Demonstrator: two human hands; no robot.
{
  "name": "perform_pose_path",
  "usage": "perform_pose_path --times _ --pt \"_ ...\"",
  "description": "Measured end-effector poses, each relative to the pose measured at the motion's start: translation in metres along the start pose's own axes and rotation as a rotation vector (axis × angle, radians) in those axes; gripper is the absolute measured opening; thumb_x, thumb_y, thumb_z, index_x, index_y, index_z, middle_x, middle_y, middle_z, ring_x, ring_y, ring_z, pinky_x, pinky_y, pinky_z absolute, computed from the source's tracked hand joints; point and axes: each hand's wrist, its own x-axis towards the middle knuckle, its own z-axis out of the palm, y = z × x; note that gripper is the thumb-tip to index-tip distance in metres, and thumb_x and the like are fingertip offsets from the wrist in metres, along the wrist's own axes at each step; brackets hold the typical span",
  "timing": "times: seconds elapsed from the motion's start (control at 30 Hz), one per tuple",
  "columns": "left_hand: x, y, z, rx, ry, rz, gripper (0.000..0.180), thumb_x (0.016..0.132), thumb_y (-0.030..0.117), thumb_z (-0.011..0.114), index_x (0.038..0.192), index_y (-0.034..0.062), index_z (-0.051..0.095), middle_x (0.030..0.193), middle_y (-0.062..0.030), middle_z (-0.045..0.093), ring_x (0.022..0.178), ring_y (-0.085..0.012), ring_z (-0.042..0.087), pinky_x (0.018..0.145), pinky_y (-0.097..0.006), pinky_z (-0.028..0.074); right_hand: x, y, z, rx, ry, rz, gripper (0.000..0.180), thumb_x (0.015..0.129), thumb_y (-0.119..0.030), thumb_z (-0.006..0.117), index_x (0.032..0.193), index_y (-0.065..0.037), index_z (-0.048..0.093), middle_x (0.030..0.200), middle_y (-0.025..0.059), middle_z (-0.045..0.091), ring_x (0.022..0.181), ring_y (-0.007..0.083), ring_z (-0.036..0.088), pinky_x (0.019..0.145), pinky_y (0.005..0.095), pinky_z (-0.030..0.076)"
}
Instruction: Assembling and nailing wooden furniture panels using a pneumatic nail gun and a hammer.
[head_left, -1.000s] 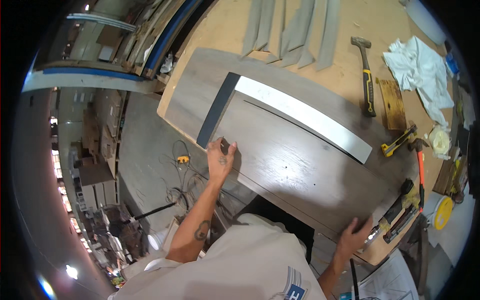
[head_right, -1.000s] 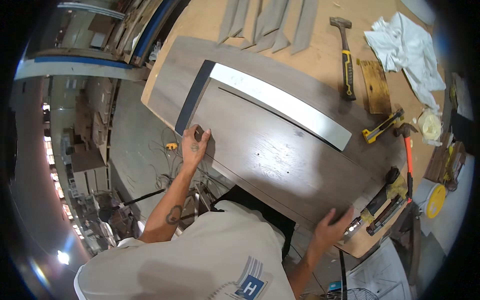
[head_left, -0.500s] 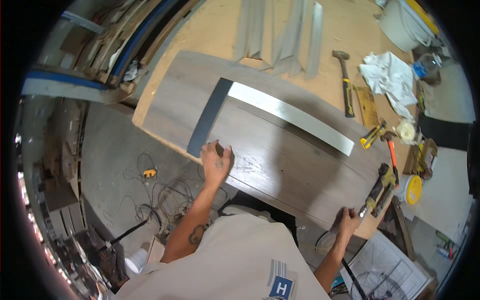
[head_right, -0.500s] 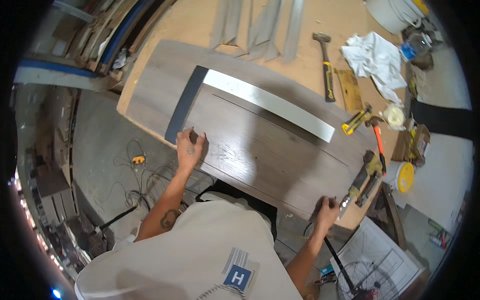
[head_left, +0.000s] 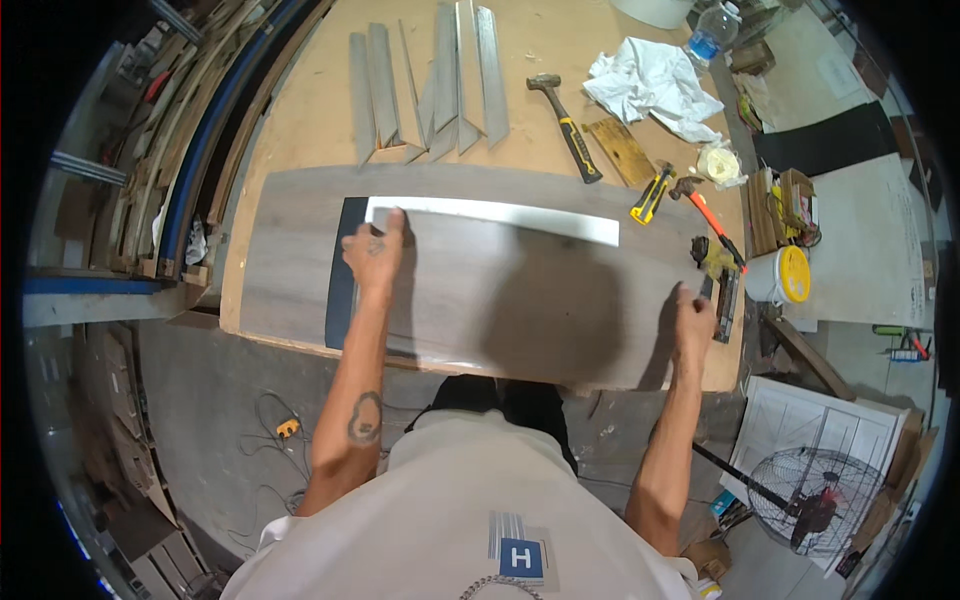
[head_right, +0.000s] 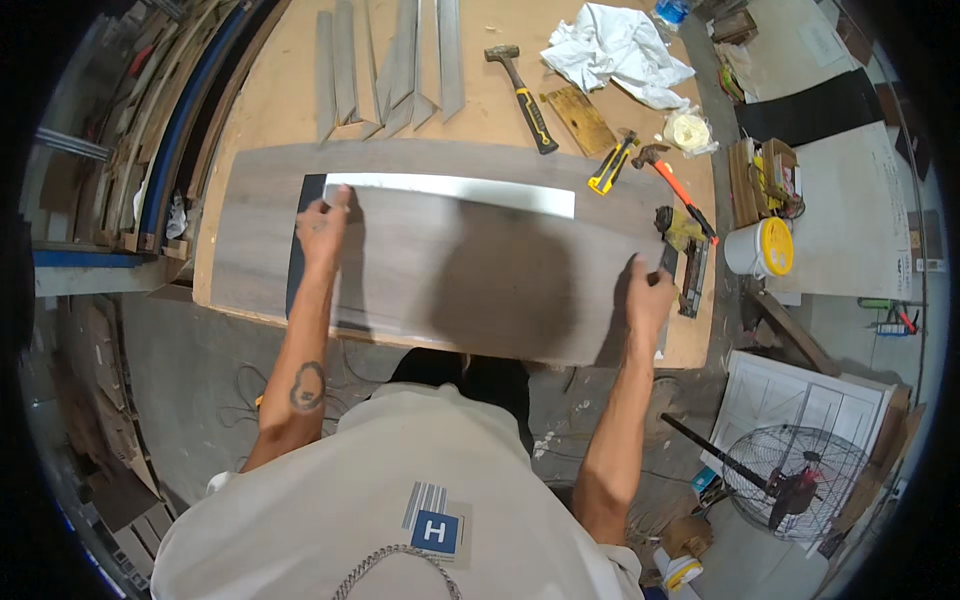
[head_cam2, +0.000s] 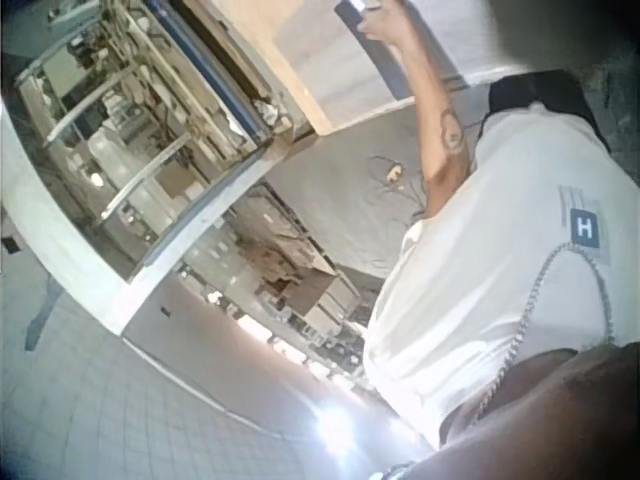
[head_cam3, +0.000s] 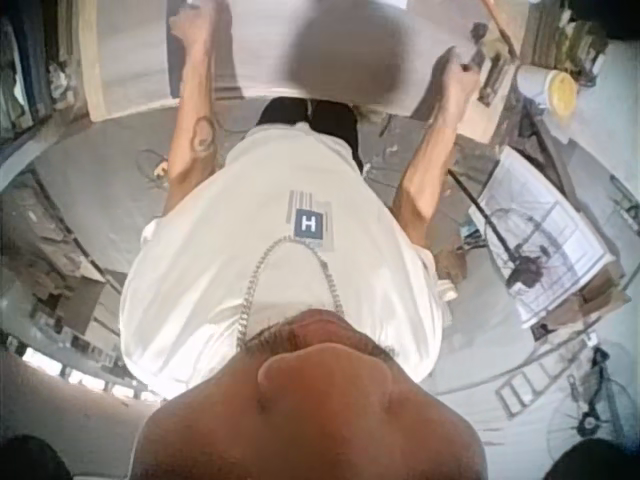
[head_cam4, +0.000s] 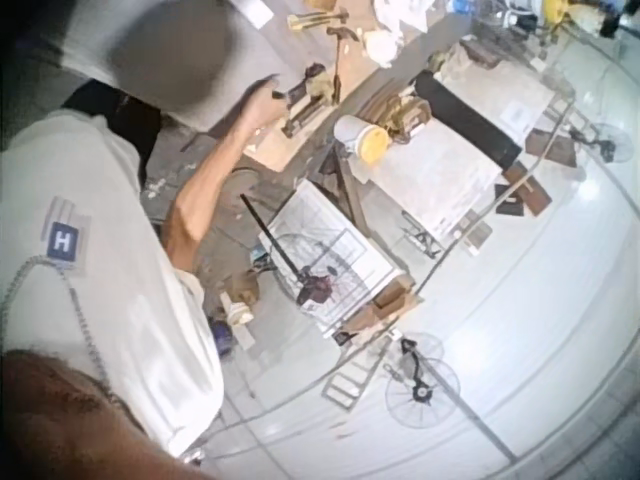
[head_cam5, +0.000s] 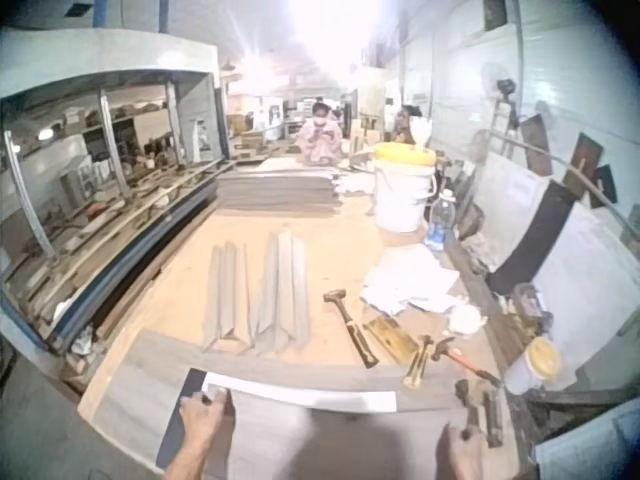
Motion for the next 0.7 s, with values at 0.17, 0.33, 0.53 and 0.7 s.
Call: perform_pose_path --times 0.17,0.33,0.53,0.7 --pt "-0.058 0.032 -0.077 -0.383 0.148 0.082 0.07 0.087 0.056 0.063 0.116 -0.0076 0.06 0.102 -0.0175 0.062 0.094 -0.0244 0.057 0.088 -0.036 0.045 -0.061 0.006 -0.059 0.766 0.204 -0.082 0.057 0.102 -0.043 0.042 0.124 0.009 0.054 0.116 0.0153 0.06 0.105 0.0263 0.058 0.093 0.036 0.045" --pt "-0.101 -0.008 -0.074 -0.827 0.084 0.138 0.048 0.089 0.025 0.072 0.127 0.0007 0.057 0.095 -0.002 0.059 0.087 -0.0121 0.052 0.081 -0.026 0.044 -0.115 0.017 -0.062 1.084 0.317 -0.003 0.064 0.103 -0.049 0.036 0.128 0.008 0.05 0.125 0.0182 0.056 0.119 0.0264 0.051 0.104 0.0407 0.039" --pt "-0.128 -0.017 -0.081 -1.089 0.074 0.074 0.054 0.084 0.01 0.075 0.132 -0.0008 0.052 0.112 -0.0075 0.063 0.103 -0.014 0.057 0.092 -0.026 0.044 -0.123 0.025 -0.073 1.01 0.15 -0.034 0.056 0.103 -0.042 0.04 0.124 0.008 0.053 0.118 0.0174 0.059 0.111 0.0252 0.054 0.1 0.0415 0.04" --pt "-0.135 0.007 -0.09 -1.194 0.13 0.008 0.047 0.086 0.009 0.073 0.128 -0.0014 0.055 0.117 -0.0089 0.063 0.104 -0.0132 0.059 0.093 -0.027 0.046 -0.107 0.031 -0.092 0.852 0.094 -0.149 0.049 0.1 -0.037 0.051 0.118 0.009 0.057 0.116 0.0166 0.061 0.108 0.024 0.056 0.096 0.0367 0.042"
